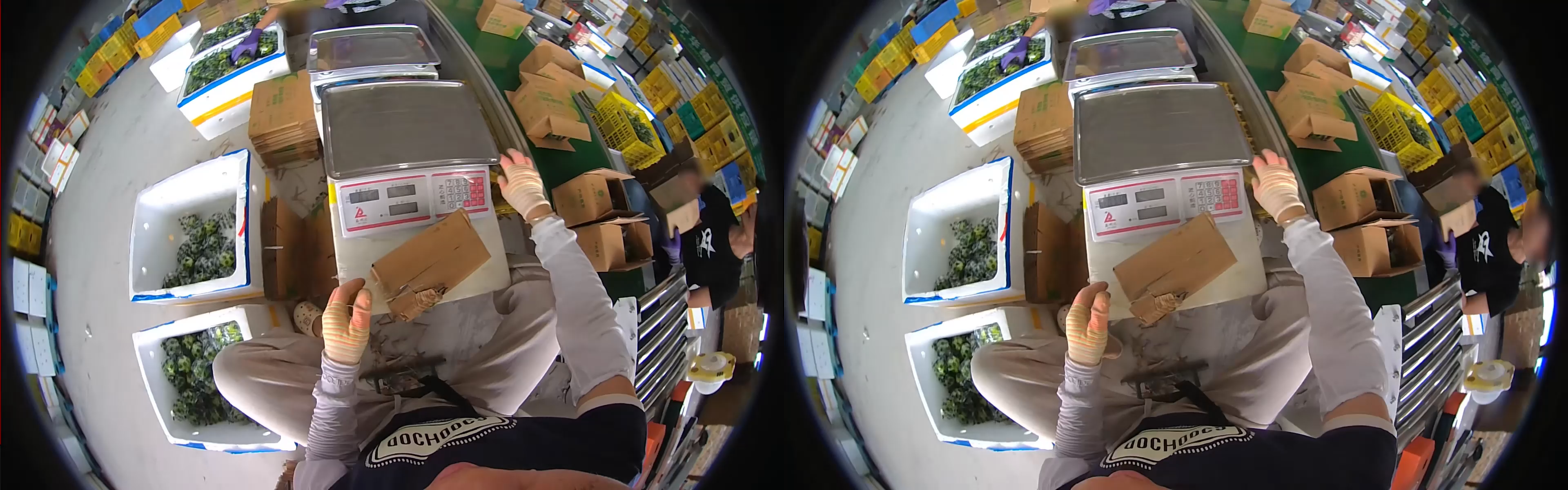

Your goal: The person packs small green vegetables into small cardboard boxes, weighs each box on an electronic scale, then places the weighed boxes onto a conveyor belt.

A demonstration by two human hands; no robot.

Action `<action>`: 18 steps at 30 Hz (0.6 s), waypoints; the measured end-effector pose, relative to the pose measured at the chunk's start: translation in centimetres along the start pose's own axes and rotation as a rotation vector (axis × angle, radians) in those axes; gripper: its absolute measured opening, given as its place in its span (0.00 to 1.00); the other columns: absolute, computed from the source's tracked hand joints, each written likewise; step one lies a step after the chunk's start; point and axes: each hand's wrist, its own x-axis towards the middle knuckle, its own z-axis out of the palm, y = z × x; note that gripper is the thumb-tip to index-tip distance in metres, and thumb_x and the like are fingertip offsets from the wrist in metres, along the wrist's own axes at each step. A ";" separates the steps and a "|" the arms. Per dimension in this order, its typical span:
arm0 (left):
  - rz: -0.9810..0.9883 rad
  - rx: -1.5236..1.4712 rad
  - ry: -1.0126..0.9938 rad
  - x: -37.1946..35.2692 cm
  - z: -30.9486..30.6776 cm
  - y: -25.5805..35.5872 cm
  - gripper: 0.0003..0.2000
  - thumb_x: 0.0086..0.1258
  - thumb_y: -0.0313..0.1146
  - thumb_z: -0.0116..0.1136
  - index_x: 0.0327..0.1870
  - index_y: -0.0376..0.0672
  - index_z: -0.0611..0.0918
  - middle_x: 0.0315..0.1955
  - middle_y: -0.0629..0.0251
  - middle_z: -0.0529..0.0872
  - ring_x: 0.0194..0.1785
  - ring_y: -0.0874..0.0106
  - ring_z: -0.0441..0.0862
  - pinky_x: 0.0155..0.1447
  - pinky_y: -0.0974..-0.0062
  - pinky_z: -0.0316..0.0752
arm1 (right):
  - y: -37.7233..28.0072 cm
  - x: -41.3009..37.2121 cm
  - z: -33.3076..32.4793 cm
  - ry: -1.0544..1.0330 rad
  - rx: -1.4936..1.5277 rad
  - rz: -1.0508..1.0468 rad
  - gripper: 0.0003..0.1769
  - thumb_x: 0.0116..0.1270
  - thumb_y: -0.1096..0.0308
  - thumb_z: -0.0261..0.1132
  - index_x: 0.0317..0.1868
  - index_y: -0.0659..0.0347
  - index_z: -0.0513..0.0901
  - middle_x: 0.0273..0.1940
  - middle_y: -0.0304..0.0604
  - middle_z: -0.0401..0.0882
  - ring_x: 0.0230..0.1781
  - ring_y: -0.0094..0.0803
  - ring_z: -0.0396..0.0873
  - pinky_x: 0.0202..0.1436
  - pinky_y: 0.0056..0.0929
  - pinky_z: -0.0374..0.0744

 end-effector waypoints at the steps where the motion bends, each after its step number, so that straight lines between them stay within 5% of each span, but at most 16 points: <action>1: -0.129 -0.126 -0.047 -0.2 -0.1 0.4 0.22 0.72 0.43 0.62 0.55 0.31 0.79 0.46 0.58 0.82 0.46 0.74 0.77 0.51 0.74 0.74 | -0.6 -0.4 -1.3 0.079 0.062 0.037 0.19 0.60 0.71 0.66 0.54 0.54 0.78 0.59 0.45 0.73 0.57 0.49 0.73 0.58 0.45 0.76; 5: -0.226 -0.200 -0.116 0.5 0.5 1.4 0.17 0.71 0.38 0.63 0.51 0.32 0.80 0.39 0.63 0.83 0.40 0.78 0.76 0.46 0.78 0.73 | -8.3 -2.7 -10.9 0.411 0.479 0.046 0.13 0.59 0.75 0.68 0.46 0.57 0.83 0.43 0.45 0.81 0.45 0.45 0.79 0.49 0.40 0.79; 11: -0.171 -0.186 -0.052 0.8 1.9 2.0 0.07 0.69 0.28 0.62 0.41 0.33 0.82 0.30 0.69 0.83 0.33 0.83 0.74 0.39 0.82 0.71 | -19.1 -9.2 -13.1 0.023 0.973 -0.310 0.16 0.54 0.71 0.74 0.43 0.59 0.82 0.38 0.44 0.80 0.38 0.43 0.79 0.42 0.40 0.78; 17: -0.239 -0.300 -0.038 0.5 2.8 4.4 0.05 0.66 0.26 0.63 0.38 0.33 0.83 0.28 0.67 0.82 0.33 0.79 0.76 0.39 0.79 0.72 | -22.9 -9.9 -12.1 -0.003 0.855 -0.198 0.22 0.48 0.65 0.77 0.44 0.57 0.80 0.36 0.42 0.81 0.38 0.44 0.80 0.43 0.42 0.77; 18: -0.081 -0.144 -0.030 0.6 3.4 4.6 0.05 0.66 0.26 0.63 0.36 0.33 0.84 0.28 0.65 0.82 0.33 0.76 0.77 0.39 0.77 0.73 | -23.0 -10.0 -12.0 0.001 0.851 -0.192 0.22 0.48 0.65 0.77 0.44 0.57 0.80 0.36 0.42 0.81 0.38 0.44 0.80 0.43 0.42 0.77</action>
